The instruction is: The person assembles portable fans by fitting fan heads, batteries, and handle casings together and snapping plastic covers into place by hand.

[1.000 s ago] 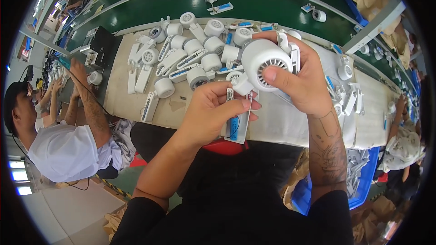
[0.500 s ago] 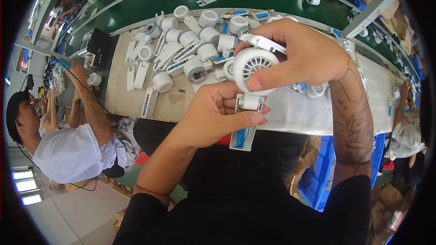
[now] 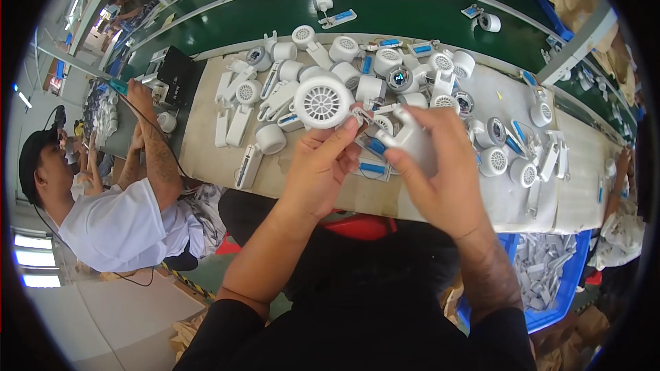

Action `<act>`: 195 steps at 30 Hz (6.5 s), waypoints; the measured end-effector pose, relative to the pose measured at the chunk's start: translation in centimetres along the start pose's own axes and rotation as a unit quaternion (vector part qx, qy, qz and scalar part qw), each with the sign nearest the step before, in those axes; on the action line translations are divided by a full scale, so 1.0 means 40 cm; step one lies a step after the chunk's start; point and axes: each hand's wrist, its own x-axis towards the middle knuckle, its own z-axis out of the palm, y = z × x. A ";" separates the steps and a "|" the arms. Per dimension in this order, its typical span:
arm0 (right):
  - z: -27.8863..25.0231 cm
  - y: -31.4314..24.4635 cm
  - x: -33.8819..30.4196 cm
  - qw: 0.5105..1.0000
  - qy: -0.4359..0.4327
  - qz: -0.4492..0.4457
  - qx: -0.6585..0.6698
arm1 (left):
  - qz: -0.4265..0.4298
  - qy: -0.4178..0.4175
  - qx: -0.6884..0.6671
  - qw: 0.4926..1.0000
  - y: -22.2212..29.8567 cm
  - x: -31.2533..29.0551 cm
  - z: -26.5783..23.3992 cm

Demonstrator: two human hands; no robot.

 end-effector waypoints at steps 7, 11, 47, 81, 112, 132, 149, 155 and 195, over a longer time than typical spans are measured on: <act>0.089 -0.001 -0.012 0.999 0.040 -0.001 -0.030 | 0.021 -0.009 -0.053 0.998 -0.017 -0.016 0.022; 0.088 -0.008 0.002 0.996 0.022 -0.050 -0.068 | 0.058 -0.010 -0.053 0.997 -0.022 -0.023 0.002; 0.418 0.081 0.515 0.955 -0.291 0.027 0.046 | 0.088 0.240 0.524 0.813 0.390 -0.062 -0.647; 0.033 0.080 0.640 0.907 -0.417 0.032 0.043 | 0.261 0.063 0.175 0.947 0.199 0.034 -0.300; 0.081 0.015 0.078 0.995 0.093 0.007 -0.040 | 0.079 -0.120 -0.083 0.986 0.029 0.064 0.116; 0.090 0.004 0.035 0.999 -0.023 -0.024 0.041 | 0.102 -0.116 0.064 0.986 0.044 0.050 0.029; 0.020 0.109 0.041 0.843 -0.066 0.225 0.484 | -0.059 -0.263 0.086 0.959 0.089 0.003 0.001; -0.043 0.099 0.082 0.881 -0.029 0.217 0.419 | -0.020 -0.160 0.162 0.973 0.081 0.022 0.007; -0.123 0.034 0.278 0.896 -0.340 0.092 0.270 | -0.033 -0.190 0.168 0.967 0.078 -0.027 0.063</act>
